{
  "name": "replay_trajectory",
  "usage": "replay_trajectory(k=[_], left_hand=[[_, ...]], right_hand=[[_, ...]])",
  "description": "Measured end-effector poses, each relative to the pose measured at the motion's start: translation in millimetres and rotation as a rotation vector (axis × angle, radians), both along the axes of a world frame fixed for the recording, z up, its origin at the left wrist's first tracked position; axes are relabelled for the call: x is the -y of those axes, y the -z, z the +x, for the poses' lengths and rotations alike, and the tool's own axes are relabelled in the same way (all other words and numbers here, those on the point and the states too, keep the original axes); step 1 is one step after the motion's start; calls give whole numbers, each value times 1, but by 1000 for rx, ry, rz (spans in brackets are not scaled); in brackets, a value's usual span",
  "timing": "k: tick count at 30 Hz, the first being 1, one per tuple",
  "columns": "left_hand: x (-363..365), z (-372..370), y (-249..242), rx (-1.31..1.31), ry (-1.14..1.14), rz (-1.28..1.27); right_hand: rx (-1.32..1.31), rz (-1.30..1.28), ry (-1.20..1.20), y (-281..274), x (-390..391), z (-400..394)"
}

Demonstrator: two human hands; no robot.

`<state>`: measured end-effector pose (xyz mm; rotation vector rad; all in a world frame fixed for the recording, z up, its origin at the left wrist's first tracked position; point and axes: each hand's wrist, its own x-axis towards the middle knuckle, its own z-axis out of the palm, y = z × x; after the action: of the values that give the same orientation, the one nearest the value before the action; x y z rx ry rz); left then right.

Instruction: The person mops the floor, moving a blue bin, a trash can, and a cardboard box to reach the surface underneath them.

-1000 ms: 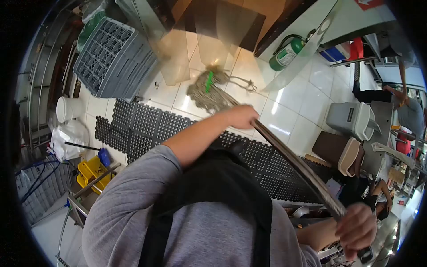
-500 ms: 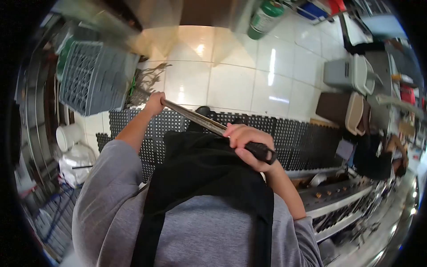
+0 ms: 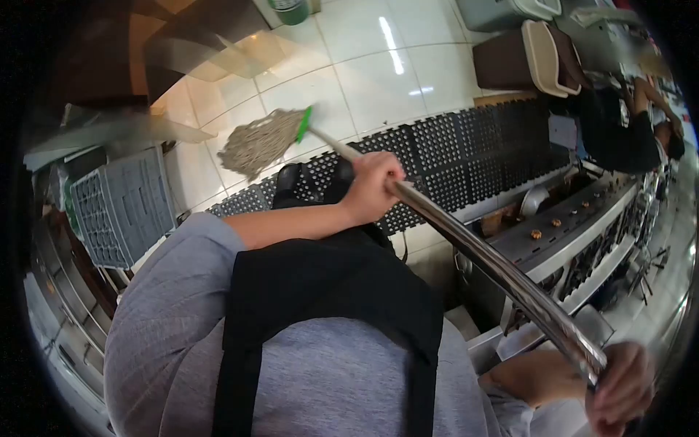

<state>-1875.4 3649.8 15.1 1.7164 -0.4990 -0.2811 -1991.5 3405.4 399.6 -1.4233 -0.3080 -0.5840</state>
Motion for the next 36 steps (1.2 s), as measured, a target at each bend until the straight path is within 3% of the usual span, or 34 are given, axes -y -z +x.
replay_trajectory(k=[1, 3, 4, 6, 7, 9, 10, 11, 13, 15, 19, 20, 23, 25, 27, 29, 32, 36], left_hand=[[29, -2, -6, -3, 56, -30], [87, -4, -8, 64, 142, -63], [116, -2, -5, 59, 214, -103], [173, 1, 3, 38, 335, -170], [199, 2, 6, 21, 382, -194], [249, -6, 30, 118, 364, -198], [264, -10, 40, 223, 333, -190], [269, -10, 42, 214, 341, -199], [271, -6, 44, 114, 479, 20], [270, -2, 59, 7, 591, -66], [222, 10, 70, 112, 598, -188], [209, 14, 66, 151, 588, -236], [159, 23, 44, 162, 576, -292], [122, 33, 18, 141, 568, -297], [79, 39, -8, 3, 650, -53], [40, 37, -14, 32, 618, -53], [-28, 33, -19, 44, 705, 139], [-138, 18, 21, -63, 766, 318]], right_hand=[[61, -59, 287, -16, 4, -20], [26, 55, -48, -29, 7, -30], [18, 46, -23, -26, 0, -30], [35, -135, 406, -15, -23, -22], [26, -146, 425, -12, -29, -27], [12, -131, 1055, -1, -41, -36], [77, -269, 1211, 18, -49, -30], [72, -281, 1219, 35, -53, -26], [106, -434, 1161, 68, -62, -20], [70, -755, 1127, 93, -77, -17], [172, -768, 1029, 85, -109, -14], [125, -780, 912, 70, -112, -13], [358, -607, 1086, 41, -118, 8], [201, -493, 804, 0, -109, -3], [196, -402, 782, -37, -89, -16], [173, -447, 848, -53, -81, -14], [206, -437, 1138, -28, -103, 11], [5, -352, 1169, 62, -140, 29]])
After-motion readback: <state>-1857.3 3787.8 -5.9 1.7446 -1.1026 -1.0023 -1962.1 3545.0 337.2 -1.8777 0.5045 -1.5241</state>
